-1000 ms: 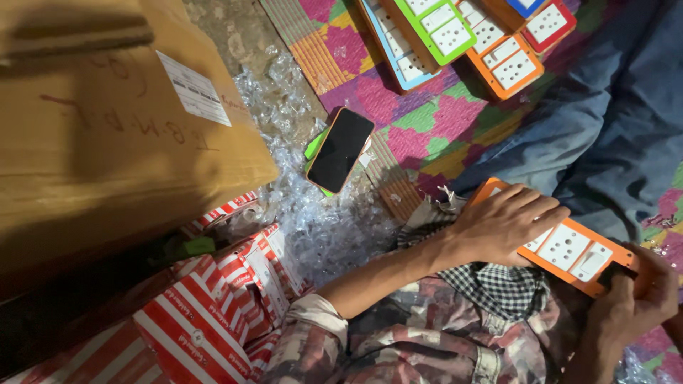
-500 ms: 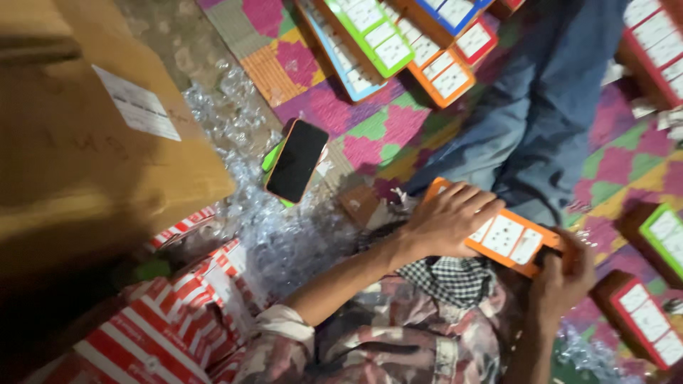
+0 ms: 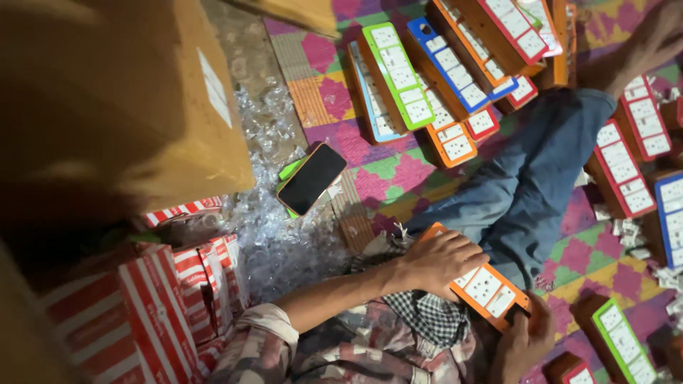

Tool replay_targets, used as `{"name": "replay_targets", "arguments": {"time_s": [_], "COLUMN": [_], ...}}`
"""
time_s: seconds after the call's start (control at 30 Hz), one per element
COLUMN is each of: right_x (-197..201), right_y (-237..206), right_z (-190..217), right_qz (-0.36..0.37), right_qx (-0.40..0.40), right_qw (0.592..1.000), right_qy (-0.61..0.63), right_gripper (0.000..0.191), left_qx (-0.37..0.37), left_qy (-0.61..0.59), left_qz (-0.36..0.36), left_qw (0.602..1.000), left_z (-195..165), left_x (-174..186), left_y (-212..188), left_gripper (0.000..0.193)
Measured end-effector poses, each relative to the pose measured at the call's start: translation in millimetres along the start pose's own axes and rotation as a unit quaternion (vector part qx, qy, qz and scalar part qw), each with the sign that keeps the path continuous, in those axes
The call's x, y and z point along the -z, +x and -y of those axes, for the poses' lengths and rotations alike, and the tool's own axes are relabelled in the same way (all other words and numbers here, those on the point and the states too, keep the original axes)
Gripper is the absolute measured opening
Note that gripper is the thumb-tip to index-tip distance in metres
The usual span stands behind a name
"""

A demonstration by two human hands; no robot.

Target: The person sits on the floor and assembles an orange switchboard by inserting white sockets into slots and securing them with screws. The person repeatedly flips the board to access the back and front, tightening screws and adjusting components.

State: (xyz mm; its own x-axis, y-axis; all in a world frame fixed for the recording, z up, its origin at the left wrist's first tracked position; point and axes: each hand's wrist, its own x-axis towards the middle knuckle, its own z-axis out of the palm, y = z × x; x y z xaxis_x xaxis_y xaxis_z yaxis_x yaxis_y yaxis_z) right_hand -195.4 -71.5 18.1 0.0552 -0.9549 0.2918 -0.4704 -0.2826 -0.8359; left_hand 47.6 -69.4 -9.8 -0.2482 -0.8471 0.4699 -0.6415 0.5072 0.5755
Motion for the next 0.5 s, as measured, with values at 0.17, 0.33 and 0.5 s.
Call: {"name": "replay_targets", "arguments": {"time_s": [0.17,0.33,0.5], "right_x": [-1,4,-3], "right_y": [-1,2,3], "right_z": [-5,-10,-8], "right_qz": [-0.005,-0.001,-0.010], "right_qx": [-0.067,-0.003,-0.010], "right_qw": [0.998,1.000,1.000], "right_qy": [0.020,0.009,0.005], "right_gripper": [0.039,0.041,0.044], "left_qx": [0.000,0.001,0.007], "left_qy": [-0.008,-0.012,0.005], "left_qz": [-0.023,-0.036,0.000], "left_qw": [1.000,0.999,1.000], "left_z": [3,4,2], "left_x": [-8,-14,-7], "left_y": [-3,-1,-1], "left_gripper": [0.098,0.097,0.097]}}
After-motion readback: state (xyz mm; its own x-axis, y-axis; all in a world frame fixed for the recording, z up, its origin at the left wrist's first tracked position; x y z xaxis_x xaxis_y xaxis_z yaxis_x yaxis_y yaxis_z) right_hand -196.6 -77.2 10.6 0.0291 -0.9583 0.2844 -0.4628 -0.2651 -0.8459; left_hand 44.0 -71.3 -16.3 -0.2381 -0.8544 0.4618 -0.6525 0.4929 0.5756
